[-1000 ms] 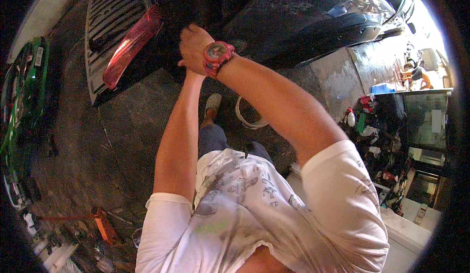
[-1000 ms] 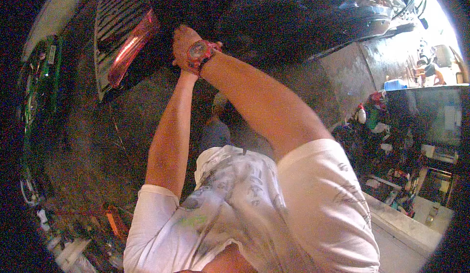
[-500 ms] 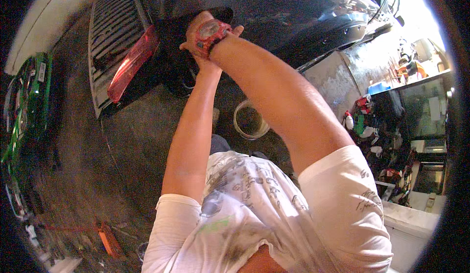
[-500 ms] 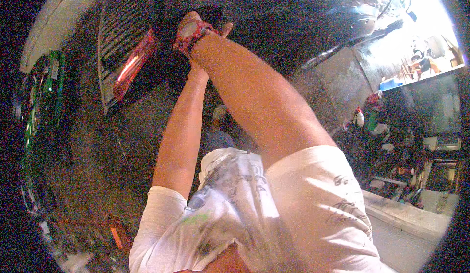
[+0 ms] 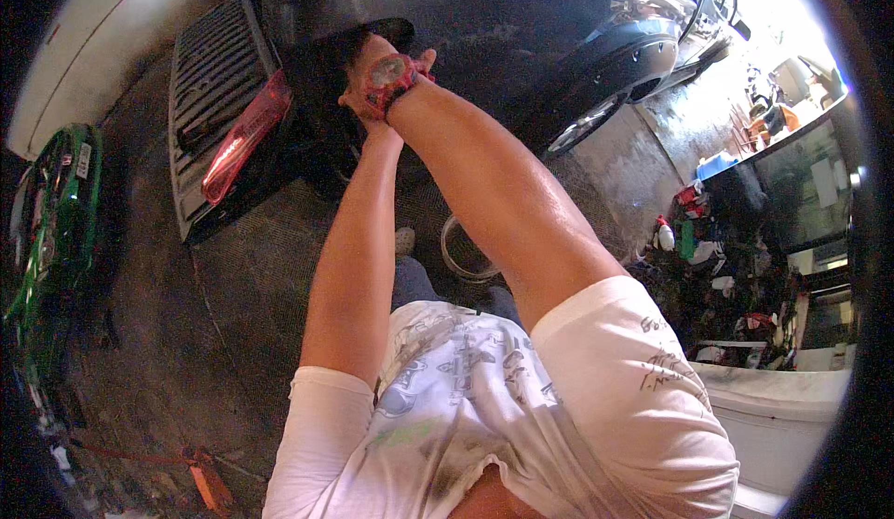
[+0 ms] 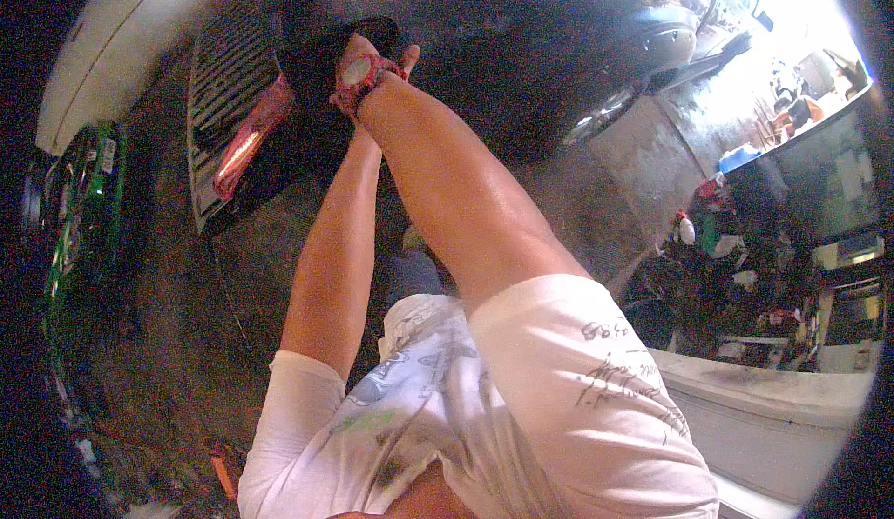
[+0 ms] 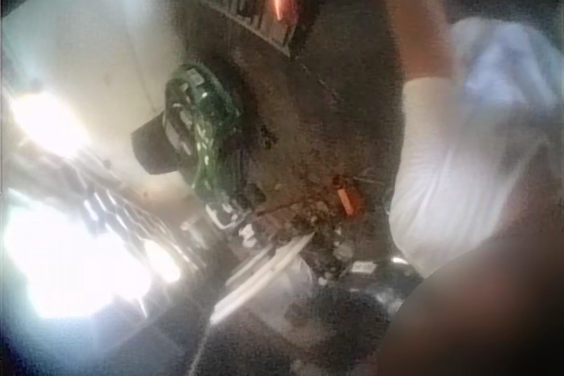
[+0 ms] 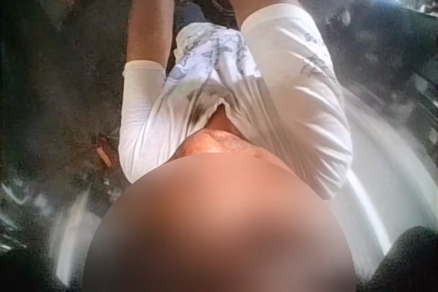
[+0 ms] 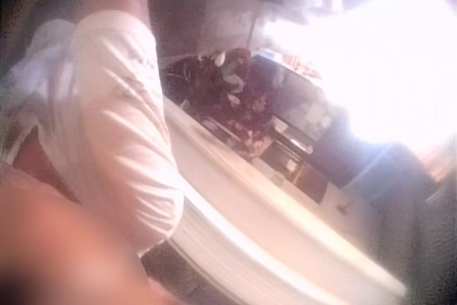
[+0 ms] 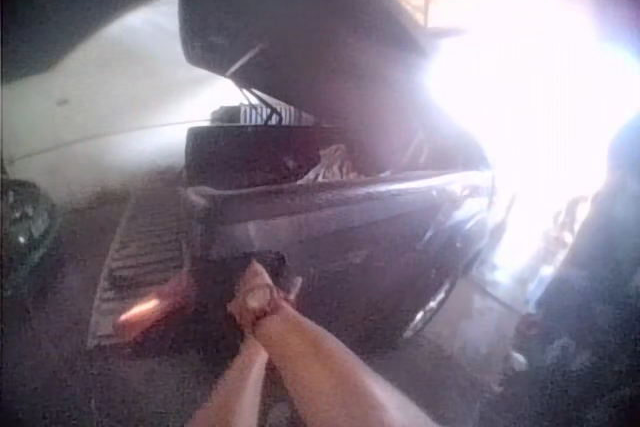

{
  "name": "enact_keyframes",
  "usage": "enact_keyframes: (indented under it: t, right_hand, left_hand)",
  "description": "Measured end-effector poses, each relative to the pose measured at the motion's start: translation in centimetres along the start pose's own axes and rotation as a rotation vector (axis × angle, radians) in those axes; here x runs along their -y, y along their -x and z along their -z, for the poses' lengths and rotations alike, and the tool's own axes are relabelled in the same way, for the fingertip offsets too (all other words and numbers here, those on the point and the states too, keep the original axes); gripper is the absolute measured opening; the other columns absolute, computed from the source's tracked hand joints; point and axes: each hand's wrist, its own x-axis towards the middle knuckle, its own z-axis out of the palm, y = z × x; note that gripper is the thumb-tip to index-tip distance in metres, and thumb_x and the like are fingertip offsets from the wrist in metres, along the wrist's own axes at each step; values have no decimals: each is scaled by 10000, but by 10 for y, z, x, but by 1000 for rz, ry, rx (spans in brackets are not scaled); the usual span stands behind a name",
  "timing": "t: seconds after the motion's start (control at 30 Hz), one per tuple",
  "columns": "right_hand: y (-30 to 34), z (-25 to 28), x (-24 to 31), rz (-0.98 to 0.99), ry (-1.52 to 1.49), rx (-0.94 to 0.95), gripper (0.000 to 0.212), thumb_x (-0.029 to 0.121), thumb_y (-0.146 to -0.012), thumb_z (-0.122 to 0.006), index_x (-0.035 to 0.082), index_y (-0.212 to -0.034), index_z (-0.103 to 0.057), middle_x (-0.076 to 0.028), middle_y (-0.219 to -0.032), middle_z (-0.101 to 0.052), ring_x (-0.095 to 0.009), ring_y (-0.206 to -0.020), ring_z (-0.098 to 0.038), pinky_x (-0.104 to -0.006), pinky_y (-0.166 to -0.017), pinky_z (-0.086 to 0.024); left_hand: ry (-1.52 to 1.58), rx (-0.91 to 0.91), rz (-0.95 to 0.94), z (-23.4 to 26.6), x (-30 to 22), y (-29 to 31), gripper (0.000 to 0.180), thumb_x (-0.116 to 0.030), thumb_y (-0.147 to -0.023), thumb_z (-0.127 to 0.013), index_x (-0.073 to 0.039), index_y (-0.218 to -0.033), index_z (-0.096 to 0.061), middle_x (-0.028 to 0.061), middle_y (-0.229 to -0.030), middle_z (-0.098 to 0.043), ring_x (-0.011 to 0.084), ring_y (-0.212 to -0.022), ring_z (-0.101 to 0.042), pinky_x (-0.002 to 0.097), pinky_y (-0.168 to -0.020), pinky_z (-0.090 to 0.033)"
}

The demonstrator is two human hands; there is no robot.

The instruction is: The person removes a red taillight assembly from the rear of a dark-colored car, disconnects the wiring harness, and then reinstalls the taillight by reconnecting the harness and seating the unit into its housing.

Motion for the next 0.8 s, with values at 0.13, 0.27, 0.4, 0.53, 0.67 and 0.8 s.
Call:
enact_keyframes:
  t: [0.13,0.27,0.4,0.53,0.67,0.8]
  right_hand:
    - [6,-11,4,21,27,18,1091,920,-857,-404,196,-1666,-292,-28,-1739,-259,-296,-1615,-163,-719,-1234,-124]
    - [19,-27,5,-5,-15,-43,1033,871,-872,-464,198,-1645,-338,-25,-1723,-296,-292,-1603,-202,-664,-1253,-148]
    - [19,-24,11,-29,-174,-115,975,822,-887,-524,200,-1624,-385,-22,-1707,-333,-288,-1592,-240,-609,-1272,-172]
    - [-3,-2,24,-304,-772,-70,901,785,-893,-566,193,-1567,-476,-36,-1670,-397,-296,-1558,-317,-590,-1250,-248]
    - [-11,0,26,-371,-1430,-131,848,763,-891,-597,176,-1503,-569,-67,-1630,-458,-315,-1518,-397,-577,-1221,-330]
    - [20,-25,16,58,-1321,-312,893,796,-868,-589,146,-1480,-591,-126,-1615,-465,-340,-1505,-415,-567,-1216,-346]
  left_hand:
    - [3,62,22,4,-7,1,926,-872,-822,-580,-62,-1270,-569,197,-1257,-601,406,-1218,-557,538,-992,-460]
    - [-47,-124,-56,0,-11,5,890,-858,-817,-599,-61,-1211,-577,190,-1183,-605,402,-1150,-573,534,-944,-468]
    - [-55,-186,-70,-3,-10,7,856,-843,-812,-618,-59,-1153,-585,184,-1110,-609,398,-1081,-589,530,-896,-476]
    - [-58,-212,-68,-4,-8,7,824,-829,-806,-637,-58,-1094,-593,177,-1036,-614,394,-1012,-605,526,-848,-484]
    - [-64,-223,-71,-4,-10,7,795,-815,-801,-656,-57,-1036,-601,170,-963,-618,390,-943,-621,522,-800,-492]
    - [-81,-249,-101,-3,-14,0,769,-800,-796,-675,-56,-977,-609,163,-889,-622,386,-874,-637,518,-752,-499]
